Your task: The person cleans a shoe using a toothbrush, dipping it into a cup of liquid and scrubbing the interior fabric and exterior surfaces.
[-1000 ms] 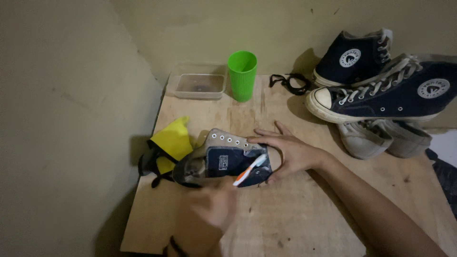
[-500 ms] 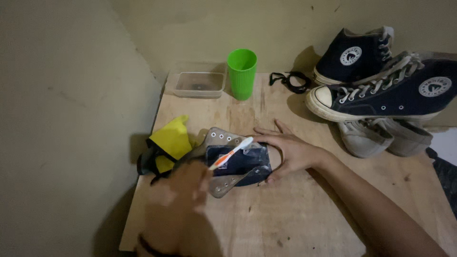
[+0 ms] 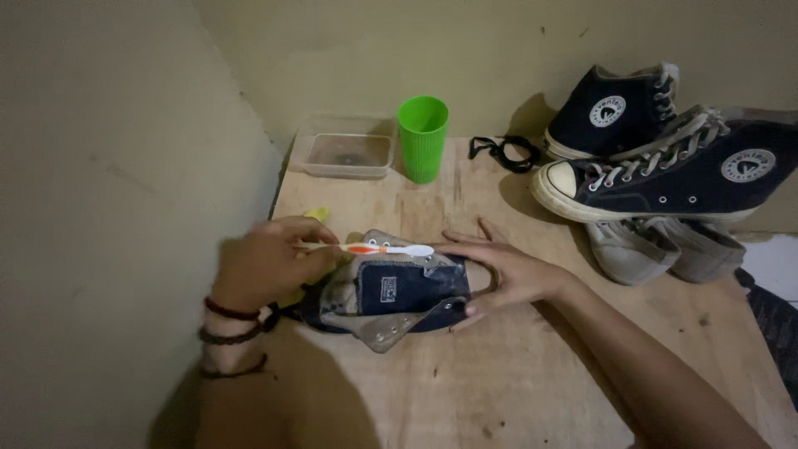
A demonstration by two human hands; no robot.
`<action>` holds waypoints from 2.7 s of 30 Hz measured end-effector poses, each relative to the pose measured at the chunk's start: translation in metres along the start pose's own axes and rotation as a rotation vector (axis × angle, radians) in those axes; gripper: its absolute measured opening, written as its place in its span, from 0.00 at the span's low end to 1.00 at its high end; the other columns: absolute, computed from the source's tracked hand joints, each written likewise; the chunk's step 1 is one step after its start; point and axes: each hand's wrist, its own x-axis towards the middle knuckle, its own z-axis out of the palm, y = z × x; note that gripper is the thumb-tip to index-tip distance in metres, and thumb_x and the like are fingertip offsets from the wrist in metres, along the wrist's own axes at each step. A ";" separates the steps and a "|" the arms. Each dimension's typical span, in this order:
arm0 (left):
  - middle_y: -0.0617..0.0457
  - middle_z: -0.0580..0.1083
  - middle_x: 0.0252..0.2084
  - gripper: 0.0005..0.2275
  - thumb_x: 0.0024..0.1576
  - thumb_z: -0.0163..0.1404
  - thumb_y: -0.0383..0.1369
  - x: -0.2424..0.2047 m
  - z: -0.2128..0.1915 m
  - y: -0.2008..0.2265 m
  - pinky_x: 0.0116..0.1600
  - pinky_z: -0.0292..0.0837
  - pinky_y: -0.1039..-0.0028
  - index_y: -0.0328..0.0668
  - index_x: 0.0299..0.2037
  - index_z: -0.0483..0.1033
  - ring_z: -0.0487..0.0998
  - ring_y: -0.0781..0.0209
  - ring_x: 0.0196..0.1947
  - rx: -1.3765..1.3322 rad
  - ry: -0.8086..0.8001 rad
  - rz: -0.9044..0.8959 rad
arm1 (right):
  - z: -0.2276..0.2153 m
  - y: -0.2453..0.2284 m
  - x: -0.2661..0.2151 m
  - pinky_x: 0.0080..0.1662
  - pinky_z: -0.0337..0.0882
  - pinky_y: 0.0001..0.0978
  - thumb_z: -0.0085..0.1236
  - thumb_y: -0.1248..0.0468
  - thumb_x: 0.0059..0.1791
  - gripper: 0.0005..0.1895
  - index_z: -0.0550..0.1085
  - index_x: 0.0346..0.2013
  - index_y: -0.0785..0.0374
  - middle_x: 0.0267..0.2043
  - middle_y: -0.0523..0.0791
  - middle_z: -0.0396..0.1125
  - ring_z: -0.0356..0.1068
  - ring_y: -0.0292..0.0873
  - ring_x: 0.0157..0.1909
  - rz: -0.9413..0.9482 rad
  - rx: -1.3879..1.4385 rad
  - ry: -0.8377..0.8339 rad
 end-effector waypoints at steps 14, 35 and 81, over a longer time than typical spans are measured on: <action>0.52 0.83 0.39 0.11 0.52 0.59 0.44 0.013 0.033 -0.035 0.51 0.78 0.62 0.51 0.39 0.85 0.83 0.50 0.47 -0.130 0.013 0.220 | 0.002 -0.007 0.006 0.65 0.19 0.81 0.63 0.64 0.48 0.24 0.72 0.58 0.68 0.65 0.55 0.67 0.53 0.64 0.74 -0.039 0.078 0.034; 0.45 0.79 0.27 0.07 0.51 0.61 0.39 0.030 0.066 -0.045 0.35 0.74 0.71 0.50 0.36 0.84 0.83 0.54 0.33 -0.535 0.264 0.359 | 0.001 0.000 0.000 0.70 0.27 0.66 0.61 0.65 0.49 0.23 0.75 0.60 0.62 0.52 0.50 0.76 0.66 0.50 0.63 0.023 0.138 0.103; 0.52 0.70 0.15 0.06 0.60 0.57 0.38 0.035 0.073 -0.040 0.31 0.73 0.69 0.51 0.33 0.82 0.79 0.49 0.23 -0.295 0.707 0.574 | 0.039 -0.068 0.054 0.59 0.60 0.62 0.63 0.53 0.44 0.11 0.77 0.41 0.43 0.45 0.44 0.65 0.64 0.55 0.55 -0.409 -0.989 0.290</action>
